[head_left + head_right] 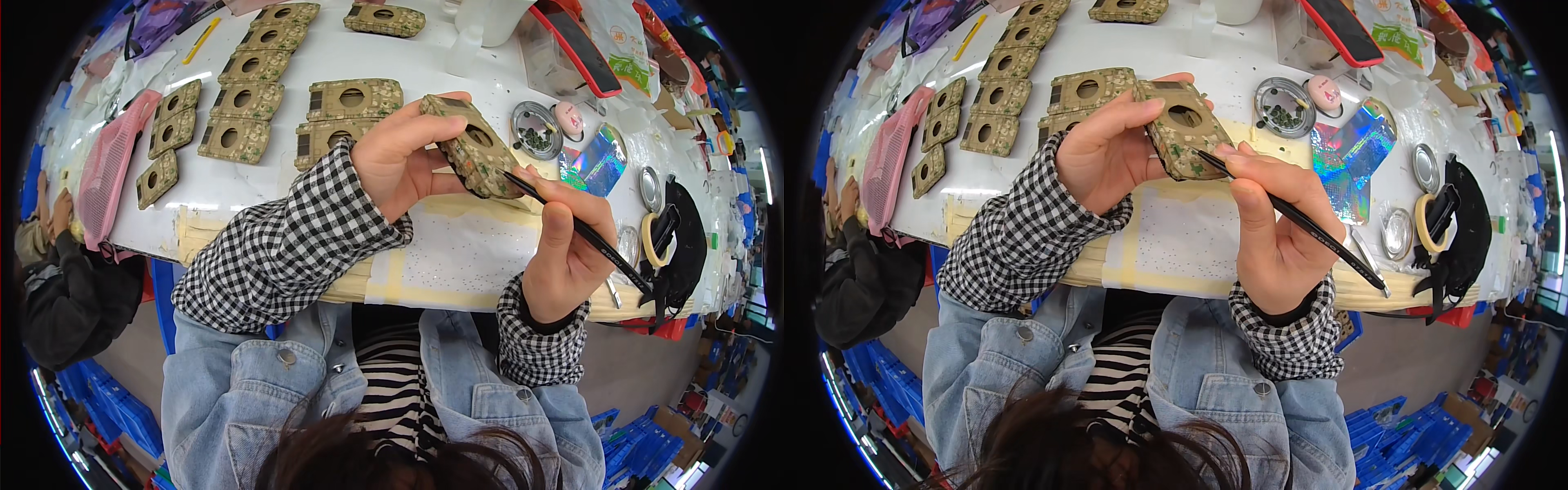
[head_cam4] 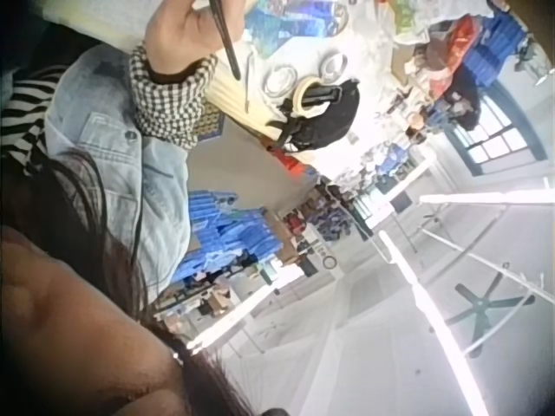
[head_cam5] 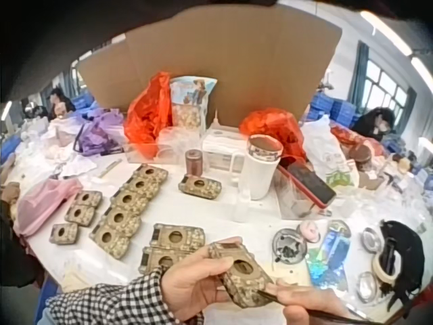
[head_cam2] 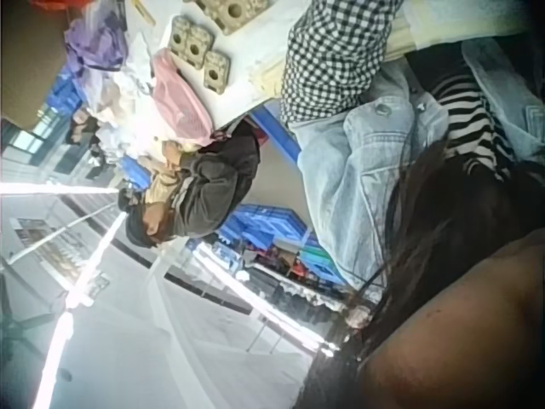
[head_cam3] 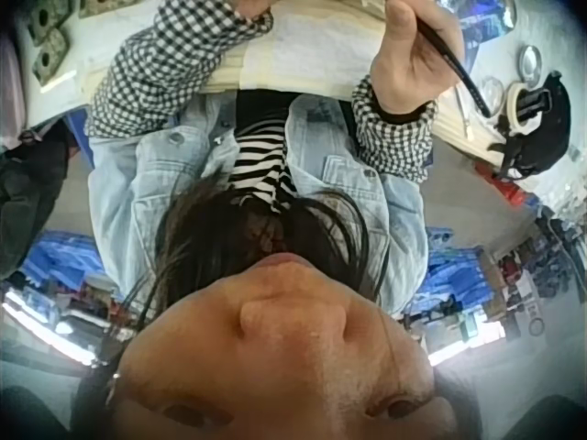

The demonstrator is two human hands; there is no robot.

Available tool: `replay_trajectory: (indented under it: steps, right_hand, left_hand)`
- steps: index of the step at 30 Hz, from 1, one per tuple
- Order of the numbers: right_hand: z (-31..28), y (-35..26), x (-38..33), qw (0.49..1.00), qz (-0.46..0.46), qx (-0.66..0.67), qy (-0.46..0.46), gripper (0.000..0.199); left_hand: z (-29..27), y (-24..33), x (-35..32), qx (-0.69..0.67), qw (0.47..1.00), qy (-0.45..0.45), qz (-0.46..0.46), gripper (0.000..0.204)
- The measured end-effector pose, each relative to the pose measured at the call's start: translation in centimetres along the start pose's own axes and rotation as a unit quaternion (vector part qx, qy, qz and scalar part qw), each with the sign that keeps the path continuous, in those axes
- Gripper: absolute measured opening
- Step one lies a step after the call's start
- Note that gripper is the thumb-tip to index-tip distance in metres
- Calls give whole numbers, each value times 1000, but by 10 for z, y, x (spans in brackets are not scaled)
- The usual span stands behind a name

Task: Manually detailing and painting camouflage patterns onto plastic toy tank hulls using a fine brush.

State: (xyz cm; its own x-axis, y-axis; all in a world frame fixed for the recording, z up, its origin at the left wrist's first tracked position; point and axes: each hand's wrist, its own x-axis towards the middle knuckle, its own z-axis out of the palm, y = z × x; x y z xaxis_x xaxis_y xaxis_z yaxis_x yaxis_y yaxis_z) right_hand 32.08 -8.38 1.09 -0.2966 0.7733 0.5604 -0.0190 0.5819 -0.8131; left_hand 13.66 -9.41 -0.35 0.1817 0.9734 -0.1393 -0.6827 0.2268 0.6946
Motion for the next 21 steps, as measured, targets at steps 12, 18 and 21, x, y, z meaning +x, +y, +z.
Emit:
replay_trajectory:
  steps: [12, 18, 21]
  right_hand:
    - [-1, -1, -1, 1000, -7, -12, 0, 13]
    - [0, 0, 0, 999, -28, 16, 27, 17]
    - [-1, 0, -1, 998, -36, 18, 54, 21]
  left_hand:
    - [2, 0, 0, -1, 1000, 7, -2, 45]
    - [-1, -1, 1, -18, 1000, 1, -7, 44]
    - [-2, -2, 2, -37, 999, 18, -11, 42]
